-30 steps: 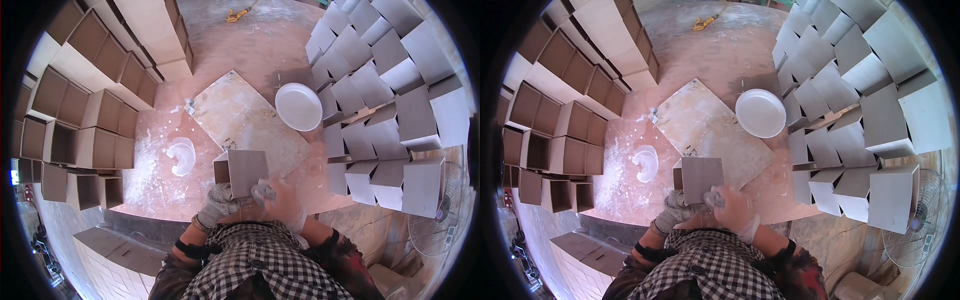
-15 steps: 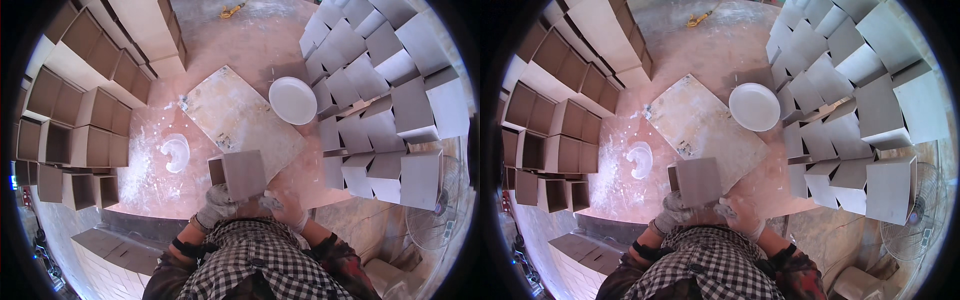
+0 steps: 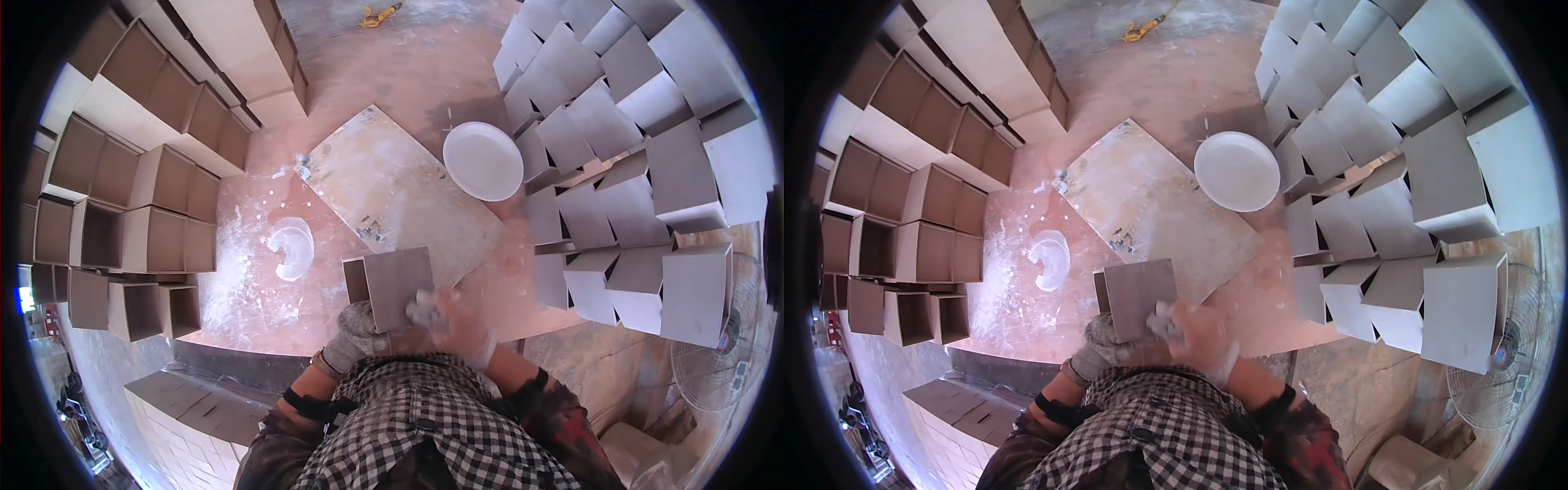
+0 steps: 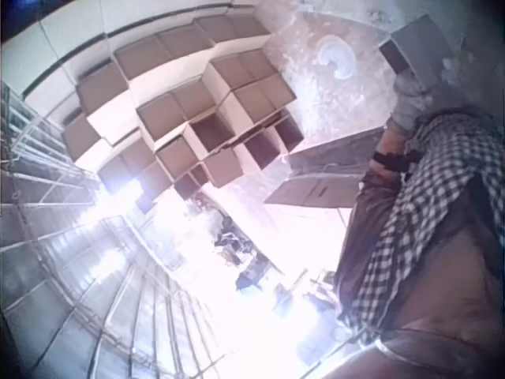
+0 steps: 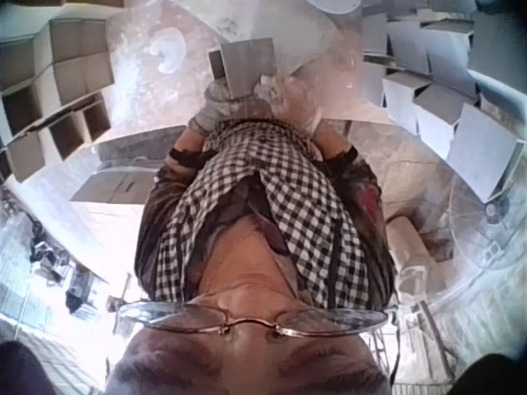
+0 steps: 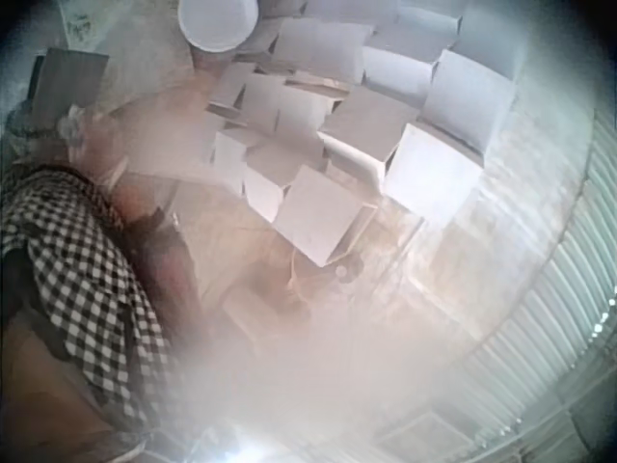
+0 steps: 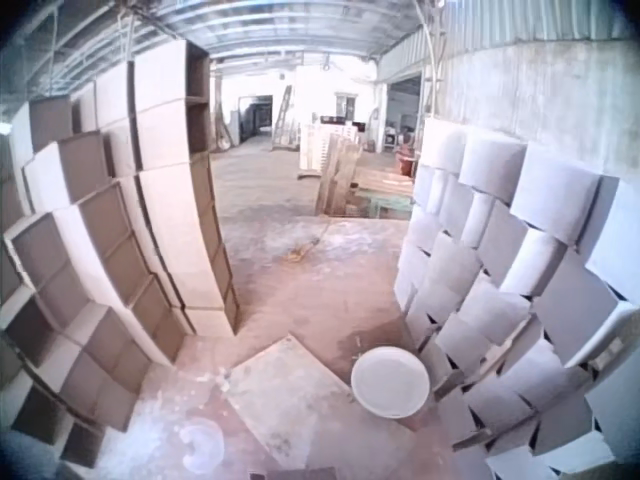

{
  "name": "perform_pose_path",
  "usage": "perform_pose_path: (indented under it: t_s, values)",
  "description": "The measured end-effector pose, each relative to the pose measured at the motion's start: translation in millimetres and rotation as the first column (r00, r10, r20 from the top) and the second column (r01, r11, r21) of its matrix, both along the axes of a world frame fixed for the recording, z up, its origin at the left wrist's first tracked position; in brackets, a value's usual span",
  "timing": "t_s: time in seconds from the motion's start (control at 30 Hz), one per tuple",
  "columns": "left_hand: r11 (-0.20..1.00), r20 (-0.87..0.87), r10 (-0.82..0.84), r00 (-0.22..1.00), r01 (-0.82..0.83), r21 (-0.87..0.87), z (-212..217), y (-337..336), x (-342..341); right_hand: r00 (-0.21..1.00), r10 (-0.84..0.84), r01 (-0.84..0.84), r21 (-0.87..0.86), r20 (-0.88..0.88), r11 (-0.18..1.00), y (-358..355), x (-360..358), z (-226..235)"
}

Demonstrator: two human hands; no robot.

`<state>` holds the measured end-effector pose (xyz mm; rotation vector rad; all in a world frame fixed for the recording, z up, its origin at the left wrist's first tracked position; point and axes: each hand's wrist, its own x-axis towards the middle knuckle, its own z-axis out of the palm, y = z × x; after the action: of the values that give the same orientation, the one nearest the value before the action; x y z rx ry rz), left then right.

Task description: Cleaning or prepping the surfaces of small cardboard or wooden boxes using a cloth.

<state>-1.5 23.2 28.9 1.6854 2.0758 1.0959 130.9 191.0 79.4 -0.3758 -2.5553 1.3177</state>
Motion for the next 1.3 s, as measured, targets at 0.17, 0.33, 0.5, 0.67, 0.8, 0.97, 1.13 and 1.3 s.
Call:
perform_pose_path:
  t_s: [0.17, 0.33, 0.5, 0.67, 0.8, 0.97, 1.13, 1.3]
  values:
    - [0.998, 0.005, -0.002, 1.0, 0.003, -0.062, 6.6, 3.2, -1.9, 0.996, 0.074, -0.083, 0.183, 0.056, 0.98, 10.6, -11.3, 8.3]
    - [0.988, 0.018, -0.051, 0.999, 0.048, 0.145, 5.7, 11.7, 0.2, 0.95, -0.298, 0.242, 0.376, 0.095, 0.894, 36.8, -75.1, 7.0]
    - [0.992, 0.161, -0.046, 0.986, 0.027, 0.121, 9.6, 6.9, 3.2, 0.997, 0.063, -0.056, 0.132, -0.05, 0.99, -15.7, -15.3, 23.6]
    - [0.989, 0.046, -0.108, 0.993, 0.102, 0.104, 1.2, 5.7, -3.3, 0.993, -0.115, 0.117, 0.251, -0.024, 0.961, 8.1, -70.6, 15.9]
    - [0.992, 0.097, -0.071, 0.993, 0.06, 0.111, -1.6, 12.1, 2.0, 0.967, -0.254, 0.253, 0.021, 0.031, 0.967, 33.0, -97.3, 12.8]
    - [1.0, 0.05, -0.015, 0.999, 0.014, 0.025, -2.9, 5.4, 4.2, 0.991, 0.096, -0.082, 0.146, -0.091, 0.986, -10.9, -24.4, 22.2]
    - [0.991, 0.178, -0.096, 0.979, 0.077, 0.108, 2.1, 10.2, 0.2, 0.994, -0.003, 0.039, 0.333, -0.11, 0.942, 10.6, -91.8, 25.4]
    - [0.994, 0.08, -0.079, 0.994, 0.072, 0.088, -16.5, 10.2, 3.3, 0.993, 0.013, 0.03, 0.366, -0.115, 0.93, -0.5, -93.5, 27.6]
